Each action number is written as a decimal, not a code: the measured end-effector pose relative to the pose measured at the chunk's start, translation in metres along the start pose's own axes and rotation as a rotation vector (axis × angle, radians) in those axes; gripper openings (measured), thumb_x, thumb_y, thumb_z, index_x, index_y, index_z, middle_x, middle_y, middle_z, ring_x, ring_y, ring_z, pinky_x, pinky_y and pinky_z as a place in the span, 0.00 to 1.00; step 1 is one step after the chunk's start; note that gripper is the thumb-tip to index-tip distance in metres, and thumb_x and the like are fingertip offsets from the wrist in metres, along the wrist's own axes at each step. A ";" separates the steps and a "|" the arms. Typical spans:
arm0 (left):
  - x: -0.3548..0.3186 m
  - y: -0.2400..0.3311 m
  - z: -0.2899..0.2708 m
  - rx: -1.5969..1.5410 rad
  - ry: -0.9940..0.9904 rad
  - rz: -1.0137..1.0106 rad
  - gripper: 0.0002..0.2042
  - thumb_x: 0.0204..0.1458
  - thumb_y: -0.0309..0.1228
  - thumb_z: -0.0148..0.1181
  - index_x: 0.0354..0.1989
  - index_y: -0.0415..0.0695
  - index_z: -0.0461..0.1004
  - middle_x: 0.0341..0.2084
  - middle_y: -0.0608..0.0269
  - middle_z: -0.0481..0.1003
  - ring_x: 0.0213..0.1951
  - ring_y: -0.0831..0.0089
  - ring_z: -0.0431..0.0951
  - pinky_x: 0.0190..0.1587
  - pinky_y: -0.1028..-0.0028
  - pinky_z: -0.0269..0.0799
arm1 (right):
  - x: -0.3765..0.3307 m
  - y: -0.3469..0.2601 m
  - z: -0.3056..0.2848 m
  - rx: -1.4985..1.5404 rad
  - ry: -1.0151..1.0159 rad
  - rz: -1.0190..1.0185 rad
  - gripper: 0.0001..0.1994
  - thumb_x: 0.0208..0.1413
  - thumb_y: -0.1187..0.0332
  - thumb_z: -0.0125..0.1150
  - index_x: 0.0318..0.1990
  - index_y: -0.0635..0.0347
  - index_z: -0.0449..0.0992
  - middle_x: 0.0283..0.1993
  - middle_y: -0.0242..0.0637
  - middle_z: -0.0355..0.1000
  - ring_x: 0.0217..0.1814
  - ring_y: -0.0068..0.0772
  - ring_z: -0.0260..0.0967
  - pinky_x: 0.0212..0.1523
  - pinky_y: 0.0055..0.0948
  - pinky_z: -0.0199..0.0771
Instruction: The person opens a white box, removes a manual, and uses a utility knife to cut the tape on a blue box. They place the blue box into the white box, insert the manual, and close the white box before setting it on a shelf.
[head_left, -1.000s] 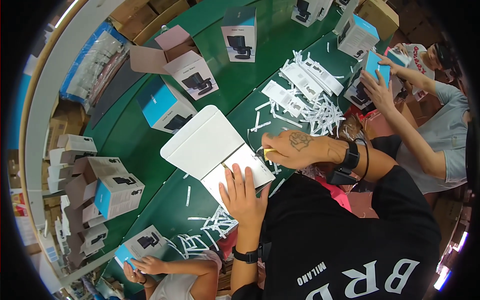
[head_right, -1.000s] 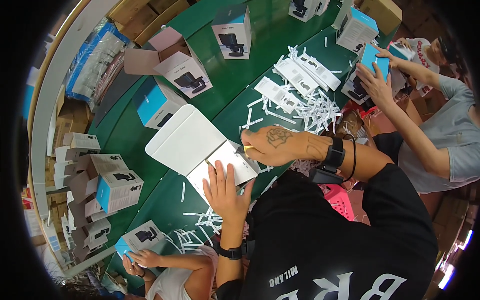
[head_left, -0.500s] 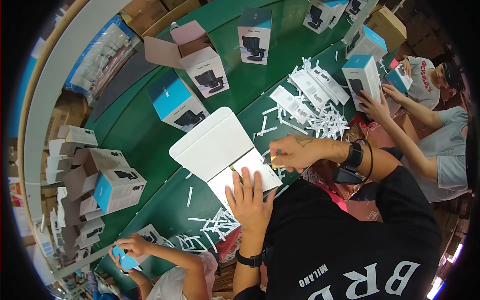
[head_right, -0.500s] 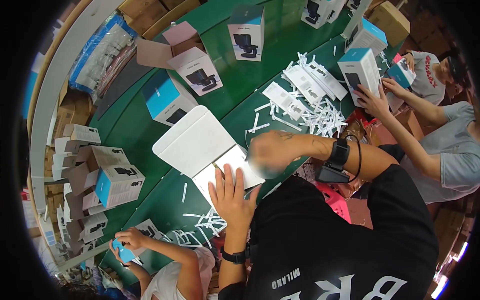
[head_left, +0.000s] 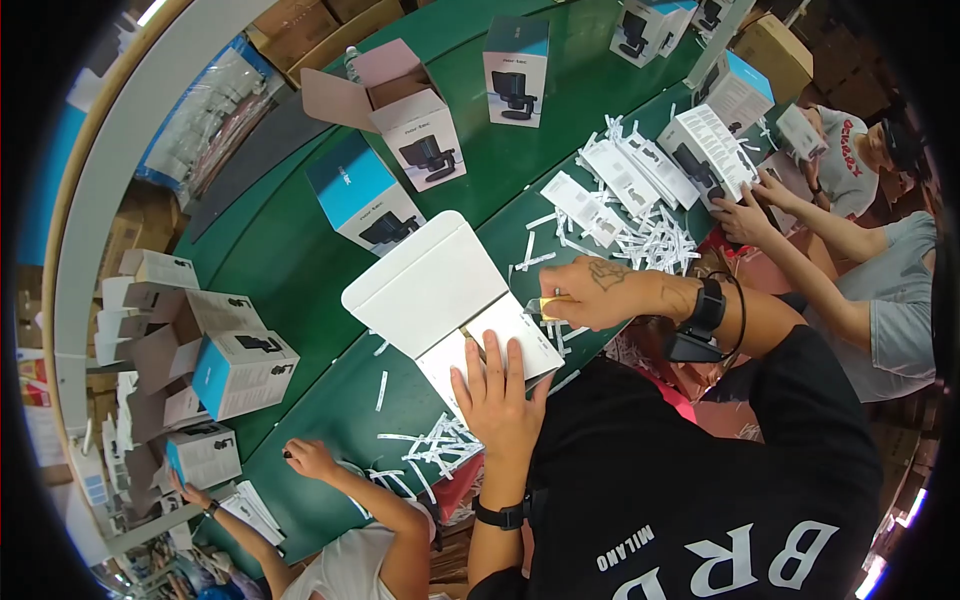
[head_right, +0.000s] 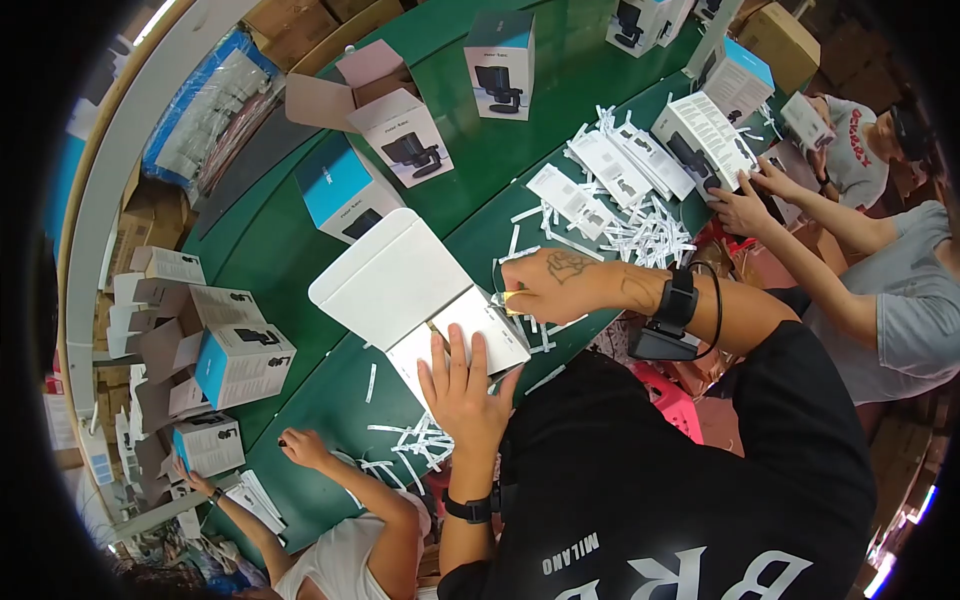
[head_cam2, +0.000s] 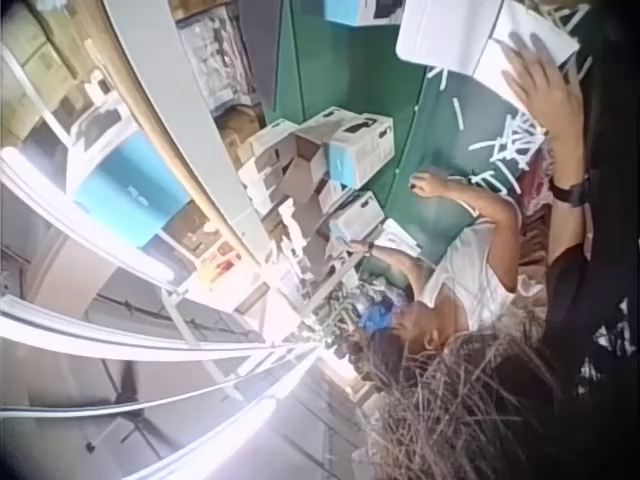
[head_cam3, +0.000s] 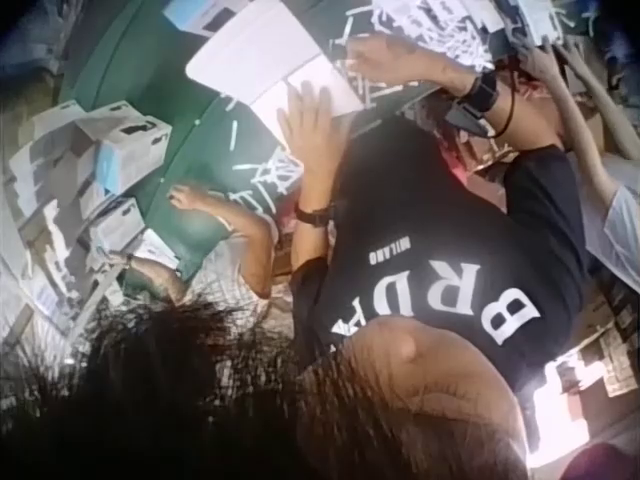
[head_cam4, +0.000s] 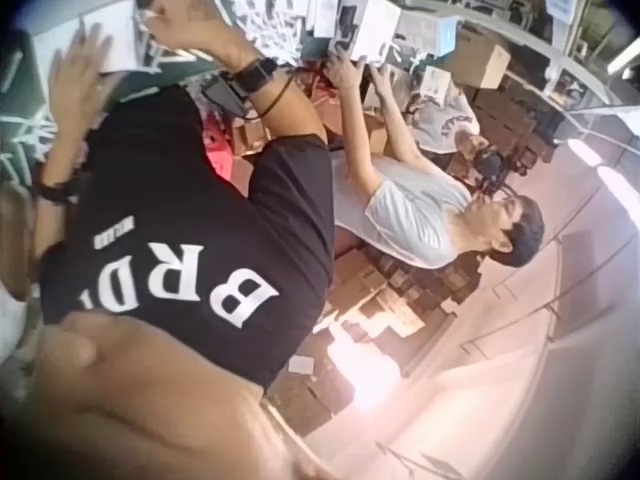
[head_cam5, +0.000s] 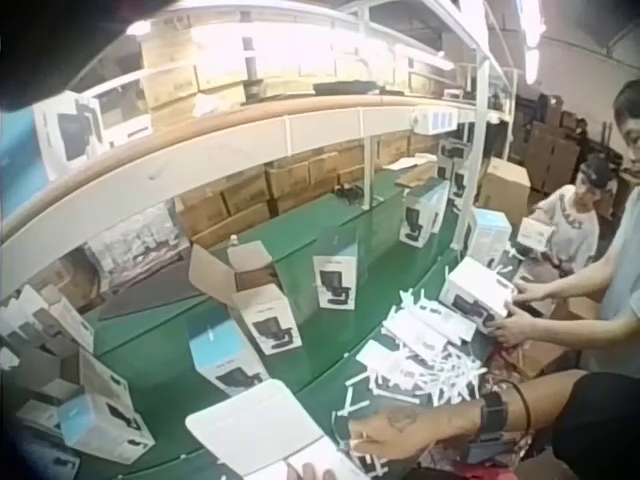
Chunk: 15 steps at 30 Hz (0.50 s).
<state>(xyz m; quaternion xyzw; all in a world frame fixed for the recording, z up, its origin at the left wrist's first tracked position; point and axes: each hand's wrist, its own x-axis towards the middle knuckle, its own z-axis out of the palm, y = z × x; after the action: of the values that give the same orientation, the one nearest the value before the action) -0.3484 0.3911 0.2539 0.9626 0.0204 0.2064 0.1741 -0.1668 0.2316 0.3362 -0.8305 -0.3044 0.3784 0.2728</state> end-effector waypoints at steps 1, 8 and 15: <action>0.000 0.000 0.001 -0.004 0.003 0.000 0.31 0.46 0.47 0.73 0.59 0.48 0.76 0.67 0.54 0.68 0.68 0.50 0.65 0.68 0.46 0.53 | -0.002 -0.001 -0.001 0.020 -0.005 0.026 0.14 0.62 0.59 0.55 0.39 0.64 0.72 0.25 0.44 0.76 0.19 0.35 0.75 0.28 0.36 0.74; -0.002 -0.003 -0.007 0.001 0.014 0.014 0.33 0.45 0.46 0.75 0.59 0.45 0.76 0.67 0.54 0.69 0.68 0.49 0.66 0.68 0.45 0.54 | 0.005 -0.004 0.004 0.210 -0.114 0.112 0.15 0.62 0.58 0.56 0.41 0.65 0.71 0.25 0.46 0.76 0.19 0.37 0.75 0.28 0.38 0.74; -0.009 -0.007 -0.009 0.035 0.006 -0.017 0.35 0.44 0.46 0.74 0.62 0.46 0.73 0.68 0.54 0.67 0.70 0.49 0.63 0.69 0.45 0.53 | 0.015 -0.010 0.018 -0.352 0.130 -0.387 0.18 0.62 0.54 0.56 0.40 0.64 0.72 0.28 0.52 0.77 0.26 0.51 0.77 0.31 0.47 0.77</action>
<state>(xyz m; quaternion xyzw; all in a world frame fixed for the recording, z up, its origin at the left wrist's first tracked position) -0.3597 0.3991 0.2556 0.9647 0.0328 0.2074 0.1589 -0.1758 0.2533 0.3260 -0.8141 -0.5004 0.2064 0.2104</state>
